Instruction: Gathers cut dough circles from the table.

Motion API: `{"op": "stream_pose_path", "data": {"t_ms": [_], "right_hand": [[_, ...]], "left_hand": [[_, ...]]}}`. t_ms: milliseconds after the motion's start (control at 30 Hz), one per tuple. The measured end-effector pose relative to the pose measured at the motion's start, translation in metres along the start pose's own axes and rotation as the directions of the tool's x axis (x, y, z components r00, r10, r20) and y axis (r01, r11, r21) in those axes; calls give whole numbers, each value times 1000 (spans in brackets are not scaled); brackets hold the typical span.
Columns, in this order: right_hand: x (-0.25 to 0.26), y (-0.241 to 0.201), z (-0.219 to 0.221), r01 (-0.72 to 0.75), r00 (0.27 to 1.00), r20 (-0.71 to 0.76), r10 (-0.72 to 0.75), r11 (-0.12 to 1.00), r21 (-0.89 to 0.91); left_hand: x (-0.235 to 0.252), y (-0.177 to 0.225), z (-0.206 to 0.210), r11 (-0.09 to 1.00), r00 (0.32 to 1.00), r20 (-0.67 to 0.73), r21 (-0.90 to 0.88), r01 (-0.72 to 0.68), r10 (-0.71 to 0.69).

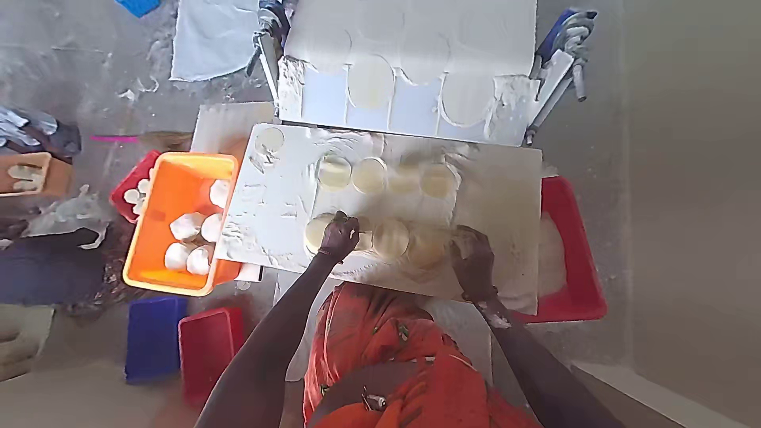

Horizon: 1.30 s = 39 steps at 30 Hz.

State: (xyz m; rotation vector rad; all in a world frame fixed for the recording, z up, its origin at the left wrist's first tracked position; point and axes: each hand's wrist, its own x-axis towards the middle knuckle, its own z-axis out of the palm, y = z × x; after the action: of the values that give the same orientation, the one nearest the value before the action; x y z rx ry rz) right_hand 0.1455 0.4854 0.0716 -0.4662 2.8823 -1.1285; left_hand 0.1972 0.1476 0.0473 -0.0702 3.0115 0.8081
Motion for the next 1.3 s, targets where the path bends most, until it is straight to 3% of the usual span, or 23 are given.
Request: {"op": "stream_pose_path", "data": {"t_ms": [100, 200, 267, 433, 567, 700, 867, 967, 1067, 1133, 1233, 1300], "right_hand": [[26, -56, 35, -8, 955, 297, -24, 994, 108], [57, -93, 88, 94, 892, 430, -140, 987, 127], [69, -106, 114, 89, 867, 484, -119, 992, 84], [61, -99, 141, -63, 939, 343, 35, 996, 70], [49, -99, 139, 56, 974, 211, -83, 990, 130], [40, -101, 134, 70, 972, 212, -97, 989, 134], [36, -100, 140, 11, 973, 222, -56, 980, 197], [37, -99, 143, -3, 978, 206, -38, 981, 193], [38, -100, 143, -1, 978, 207, -35, 986, 169], [39, -103, 142, -6, 975, 222, -29, 988, 155], [42, -106, 141, -13, 976, 217, -16, 991, 130], [37, -106, 131, -10, 983, 183, -17, 989, 144]], "left_hand": [[5, -2, -7, 997, 998, 44, -61, 42, -40], [14, -3, -10, 986, 993, 91, -148, 83, -70], [18, -6, -12, 979, 985, 154, -171, 110, -84], [26, -11, -14, 987, 964, 267, -160, 31, 13], [30, -13, -17, 973, 955, 275, -225, -46, 109], [36, -27, -17, 940, 947, 249, -319, -118, 203], [46, -37, -29, 892, 904, 330, -440, -106, 270], [55, -44, -35, 884, 880, 425, -467, 12, 212], [60, -52, -38, 866, 888, 429, -493, 79, 163], [59, -54, -37, 884, 917, 388, -456, 103, 94], [50, -41, -36, 952, 960, 249, -242, 189, -127], [33, -31, -39, 981, 978, 174, -138, 140, -115]]}}
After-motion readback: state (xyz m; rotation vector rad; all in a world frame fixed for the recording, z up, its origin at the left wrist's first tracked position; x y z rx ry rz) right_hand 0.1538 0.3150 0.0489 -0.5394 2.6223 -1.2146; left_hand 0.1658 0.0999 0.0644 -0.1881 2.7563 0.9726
